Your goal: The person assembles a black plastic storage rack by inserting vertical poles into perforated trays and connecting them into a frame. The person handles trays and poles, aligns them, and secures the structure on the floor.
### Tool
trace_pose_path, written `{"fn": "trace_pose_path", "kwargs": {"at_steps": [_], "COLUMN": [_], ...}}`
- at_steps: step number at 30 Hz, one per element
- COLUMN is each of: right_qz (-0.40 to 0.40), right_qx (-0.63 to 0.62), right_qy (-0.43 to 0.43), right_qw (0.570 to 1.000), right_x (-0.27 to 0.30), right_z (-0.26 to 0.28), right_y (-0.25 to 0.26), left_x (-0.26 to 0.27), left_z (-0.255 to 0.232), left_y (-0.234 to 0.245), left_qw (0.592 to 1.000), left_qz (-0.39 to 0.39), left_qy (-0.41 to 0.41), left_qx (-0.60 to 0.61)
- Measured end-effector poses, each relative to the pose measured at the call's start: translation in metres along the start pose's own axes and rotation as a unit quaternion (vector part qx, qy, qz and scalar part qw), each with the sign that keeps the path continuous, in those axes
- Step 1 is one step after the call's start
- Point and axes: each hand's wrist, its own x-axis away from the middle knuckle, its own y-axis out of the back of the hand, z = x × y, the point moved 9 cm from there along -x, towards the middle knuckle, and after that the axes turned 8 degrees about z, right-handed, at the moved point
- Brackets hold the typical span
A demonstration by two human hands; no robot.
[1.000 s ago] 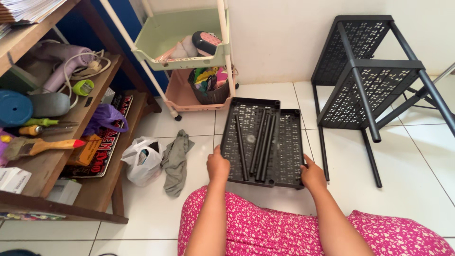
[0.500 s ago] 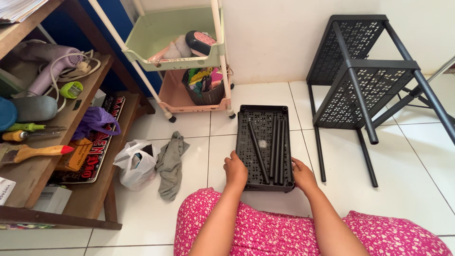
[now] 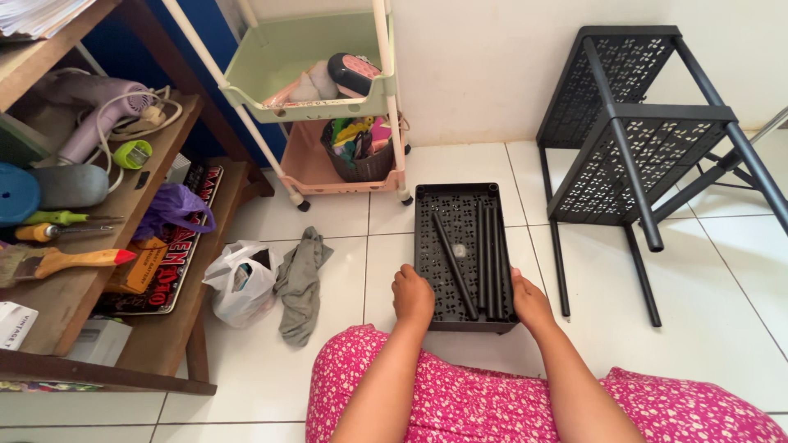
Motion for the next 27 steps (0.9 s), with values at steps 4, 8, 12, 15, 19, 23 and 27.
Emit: {"fn": "trace_pose_path", "kwargs": {"at_steps": [4,8,12,15,19,23,27], "right_qz": [0.005,0.03,0.088,0.169,0.237,0.274,0.291], "right_qx": [0.008,-0.012,-0.045,-0.08,-0.075,-0.076,-0.095], "right_qy": [0.002,0.021,0.038,-0.006,0.011,0.015,0.009], "right_qw": [1.0,0.999,0.994,0.982,0.969,0.959,0.952], "right_x": [-0.006,-0.006,0.009,0.027,0.035,0.026,0.016], "right_z": [-0.003,0.002,0.027,0.053,0.082,0.092,0.093], "right_y": [0.0,-0.009,-0.032,-0.063,-0.099,-0.138,-0.168], "left_x": [-0.006,-0.014,-0.028,-0.033,-0.025,-0.014,-0.009], "left_z": [0.022,0.035,0.068,0.094,0.116,0.121,0.121], "left_y": [-0.025,-0.024,-0.009,0.022,0.073,0.12,0.145], "left_qw": [0.98,0.978,0.98,0.98,0.971,0.963,0.955], "left_qz": [0.127,0.142,0.124,0.116,0.107,0.084,0.053], "left_qy": [0.11,0.101,0.114,0.139,0.201,0.253,0.289], "left_qx": [0.111,0.118,0.104,0.088,0.074,0.042,0.03]}}
